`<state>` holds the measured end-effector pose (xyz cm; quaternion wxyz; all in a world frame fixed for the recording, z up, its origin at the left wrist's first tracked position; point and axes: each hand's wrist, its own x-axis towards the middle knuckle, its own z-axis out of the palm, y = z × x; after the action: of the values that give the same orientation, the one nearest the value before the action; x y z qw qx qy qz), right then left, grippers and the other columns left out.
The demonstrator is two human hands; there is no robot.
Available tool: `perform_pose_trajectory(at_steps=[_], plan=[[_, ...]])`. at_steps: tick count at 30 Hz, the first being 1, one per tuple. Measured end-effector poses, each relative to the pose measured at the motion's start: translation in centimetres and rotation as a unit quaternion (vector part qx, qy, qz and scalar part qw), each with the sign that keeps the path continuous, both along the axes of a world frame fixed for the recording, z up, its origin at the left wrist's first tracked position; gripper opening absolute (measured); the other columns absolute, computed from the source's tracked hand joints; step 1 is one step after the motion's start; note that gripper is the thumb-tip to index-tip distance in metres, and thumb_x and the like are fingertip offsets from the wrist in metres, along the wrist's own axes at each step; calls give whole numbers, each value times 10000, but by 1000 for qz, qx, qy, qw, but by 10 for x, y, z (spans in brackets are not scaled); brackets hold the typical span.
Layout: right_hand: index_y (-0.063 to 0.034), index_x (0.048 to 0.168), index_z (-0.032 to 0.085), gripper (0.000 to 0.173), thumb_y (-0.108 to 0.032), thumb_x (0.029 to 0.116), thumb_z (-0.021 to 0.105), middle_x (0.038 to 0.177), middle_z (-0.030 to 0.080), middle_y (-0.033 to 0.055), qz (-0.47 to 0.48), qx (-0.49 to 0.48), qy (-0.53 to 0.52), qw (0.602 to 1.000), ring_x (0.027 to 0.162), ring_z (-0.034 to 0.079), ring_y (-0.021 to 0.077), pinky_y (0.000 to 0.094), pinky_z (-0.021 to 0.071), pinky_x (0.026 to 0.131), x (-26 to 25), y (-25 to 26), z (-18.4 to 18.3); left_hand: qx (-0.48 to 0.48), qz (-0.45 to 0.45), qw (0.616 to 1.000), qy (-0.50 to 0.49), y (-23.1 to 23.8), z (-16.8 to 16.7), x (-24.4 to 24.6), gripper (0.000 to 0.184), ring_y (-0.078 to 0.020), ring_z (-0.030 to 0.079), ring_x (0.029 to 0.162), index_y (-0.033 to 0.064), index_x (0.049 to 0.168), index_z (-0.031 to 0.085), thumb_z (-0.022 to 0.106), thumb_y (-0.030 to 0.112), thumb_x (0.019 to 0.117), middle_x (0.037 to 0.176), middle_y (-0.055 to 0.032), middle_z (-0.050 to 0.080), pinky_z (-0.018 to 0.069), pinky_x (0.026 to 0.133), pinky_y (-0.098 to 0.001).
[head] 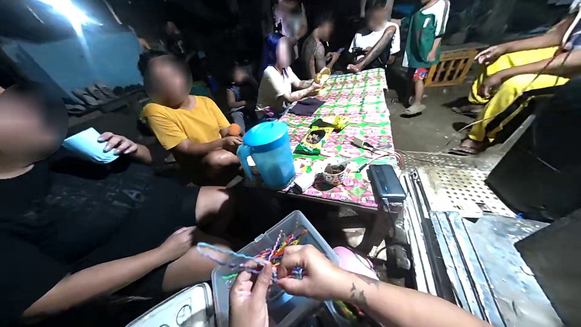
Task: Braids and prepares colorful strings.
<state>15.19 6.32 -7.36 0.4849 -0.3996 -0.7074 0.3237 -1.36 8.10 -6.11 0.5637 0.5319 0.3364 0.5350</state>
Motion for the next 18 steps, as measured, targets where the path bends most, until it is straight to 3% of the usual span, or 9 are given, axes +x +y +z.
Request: perform_pose_trajectory(at_steps=[2,4,6,8,10,12,15,18], plan=[[19,897,753,151,-126,903,709,872,689,162,-34,31,-54,997,870,670,269,437,541,805,2,0,-3,-28,5,1000,-13,4,-1,7,194,-18,638,664,96,977,652,532,-57,966,824,50,698,556,620,-180],[10,922,749,164,-143,910,689,898,698,149,-50,13,-75,996,879,679,252,440,550,809,8,-4,0,5,23,1000,-12,8,-4,9,150,-14,622,655,88,995,632,542,-29,971,830,53,687,544,603,-174],[14,934,732,191,-155,936,643,922,699,128,-74,-24,-72,994,889,672,190,362,552,817,18,-9,7,101,70,992,34,16,0,6,101,16,637,719,67,1004,613,566,-16,972,871,79,695,552,660,-160],[4,950,726,209,-173,975,616,926,696,82,-101,-39,-49,993,882,663,106,285,551,820,33,-13,15,221,122,949,191,24,4,-5,70,8,659,856,-28,982,669,638,19,940,937,22,702,563,796,-177],[-32,942,713,167,-170,970,623,914,681,24,-122,-36,-21,992,857,654,51,251,560,795,50,-18,21,253,116,863,421,24,5,-12,140,-147,681,876,-9,1006,752,647,65,950,963,-107,705,570,816,-315],[-65,955,702,124,-161,963,624,926,669,-13,-106,-44,2,993,832,643,35,234,564,757,67,-27,29,204,59,802,558,21,4,-9,184,-333,685,908,0,1103,742,676,27,934,1049,-213,671,571,823,-499],[-66,1057,673,136,-160,984,608,969,680,-24,-44,-44,-34,998,805,657,7,181,584,709,87,-46,46,105,16,763,638,17,6,-8,556,-542,536,1213,16,1402,582,775,145,897,1430,-308,482,462,963,-689],[-66,1050,725,170,-148,973,598,959,696,8,29,7,-225,974,834,668,46,210,589,737,95,-64,55,128,2,748,651,15,3,-10,645,-542,450,1311,66,1441,558,803,287,886,1523,-264,412,442,978,-693]])
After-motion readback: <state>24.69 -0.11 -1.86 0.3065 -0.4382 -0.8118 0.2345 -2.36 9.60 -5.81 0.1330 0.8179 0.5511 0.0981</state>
